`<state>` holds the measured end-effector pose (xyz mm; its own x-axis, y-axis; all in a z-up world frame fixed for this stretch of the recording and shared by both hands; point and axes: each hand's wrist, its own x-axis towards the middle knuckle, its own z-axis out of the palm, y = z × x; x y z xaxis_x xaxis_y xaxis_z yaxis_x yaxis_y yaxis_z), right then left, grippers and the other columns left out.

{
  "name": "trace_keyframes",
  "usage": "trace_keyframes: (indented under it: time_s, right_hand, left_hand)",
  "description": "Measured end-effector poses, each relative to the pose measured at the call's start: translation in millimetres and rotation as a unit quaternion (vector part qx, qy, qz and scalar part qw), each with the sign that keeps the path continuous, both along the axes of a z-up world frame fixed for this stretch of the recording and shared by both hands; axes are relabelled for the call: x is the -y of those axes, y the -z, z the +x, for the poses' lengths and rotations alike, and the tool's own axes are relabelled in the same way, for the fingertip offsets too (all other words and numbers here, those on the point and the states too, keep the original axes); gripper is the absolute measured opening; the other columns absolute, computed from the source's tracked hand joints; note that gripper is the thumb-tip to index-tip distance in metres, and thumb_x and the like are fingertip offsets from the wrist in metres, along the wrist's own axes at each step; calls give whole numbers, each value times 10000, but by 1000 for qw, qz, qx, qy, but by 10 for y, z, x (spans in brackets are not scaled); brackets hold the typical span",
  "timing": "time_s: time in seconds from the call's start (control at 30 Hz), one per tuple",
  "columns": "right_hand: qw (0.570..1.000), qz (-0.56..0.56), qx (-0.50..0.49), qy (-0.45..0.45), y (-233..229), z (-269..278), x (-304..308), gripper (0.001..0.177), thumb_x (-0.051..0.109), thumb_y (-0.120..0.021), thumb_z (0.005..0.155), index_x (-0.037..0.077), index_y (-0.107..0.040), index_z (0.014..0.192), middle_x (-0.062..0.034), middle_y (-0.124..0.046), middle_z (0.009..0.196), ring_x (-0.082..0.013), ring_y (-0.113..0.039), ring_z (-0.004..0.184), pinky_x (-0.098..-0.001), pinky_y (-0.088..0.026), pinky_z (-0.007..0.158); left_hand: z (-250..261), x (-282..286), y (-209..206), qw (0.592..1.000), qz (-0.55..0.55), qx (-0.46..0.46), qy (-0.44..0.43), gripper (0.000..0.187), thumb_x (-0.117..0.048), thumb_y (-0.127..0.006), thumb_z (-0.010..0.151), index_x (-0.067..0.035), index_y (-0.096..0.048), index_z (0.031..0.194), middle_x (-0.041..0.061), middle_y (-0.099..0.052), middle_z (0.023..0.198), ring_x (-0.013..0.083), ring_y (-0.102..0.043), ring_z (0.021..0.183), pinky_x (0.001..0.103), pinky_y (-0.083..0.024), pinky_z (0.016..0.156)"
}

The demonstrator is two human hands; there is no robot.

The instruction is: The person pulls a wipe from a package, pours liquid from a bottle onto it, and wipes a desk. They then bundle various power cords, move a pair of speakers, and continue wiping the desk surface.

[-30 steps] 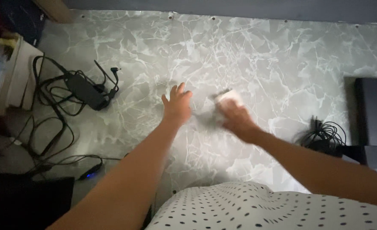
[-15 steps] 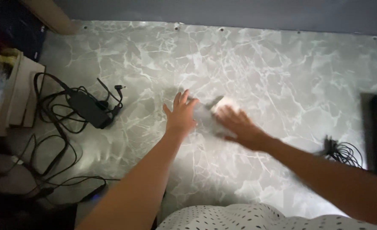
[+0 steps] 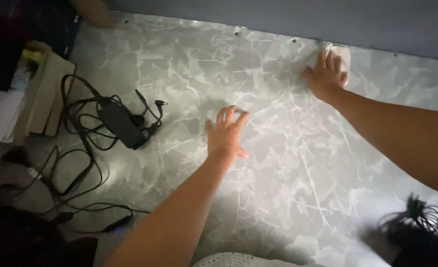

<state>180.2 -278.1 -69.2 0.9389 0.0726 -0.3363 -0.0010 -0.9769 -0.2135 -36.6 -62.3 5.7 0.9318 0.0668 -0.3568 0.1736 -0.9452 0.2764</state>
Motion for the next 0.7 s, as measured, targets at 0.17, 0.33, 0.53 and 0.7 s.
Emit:
trace_keyframes:
  time_s: [0.17, 0.33, 0.53, 0.7]
  right_hand:
    - [968, 6, 52, -244, 10, -85, -424, 723, 478, -410, 903, 157, -121, 1484, -124, -83, 1555, -303, -30, 1439, -533, -121, 1108]
    - [953, 35, 27, -300, -393, -193, -424, 817, 467, -461, 853, 218, -38, 1506, -99, -123, 1520, -273, -87, 1415, -527, -145, 1106]
    - [998, 13, 10, 62, -414, -28, -499, 767, 423, -451, 868, 186, -36, 1469, -67, -71, 1531, -268, -59, 1403, -544, -138, 1079]
    - [969, 38, 19, -243, -149, -191, -630, 752, 503, -462, 890, 130, -146, 1462, -137, -68, 1523, -309, -37, 1406, -507, -125, 1088]
  left_hand:
    - [11, -17, -13, 1000, -14, 4, -1, 1098, -292, -917, 383, -322, -344, 1320, -24, -237, 1402, 206, -193, 1326, 593, -236, 1018]
    - [-2, -21, -52, 1000, -14, 8, -2, 1077, -283, -917, 383, -317, -364, 1307, -25, -254, 1389, 203, -212, 1319, 595, -239, 1012]
    - [13, -4, -57, 1000, -13, -1, -3, 1079, -282, -917, 392, -323, -357, 1314, -35, -253, 1391, 197, -205, 1328, 598, -232, 1022]
    - [14, -14, -41, 1000, -20, -8, -6, 1097, -269, -918, 394, -328, -346, 1327, -28, -235, 1410, 203, -197, 1333, 599, -227, 1029]
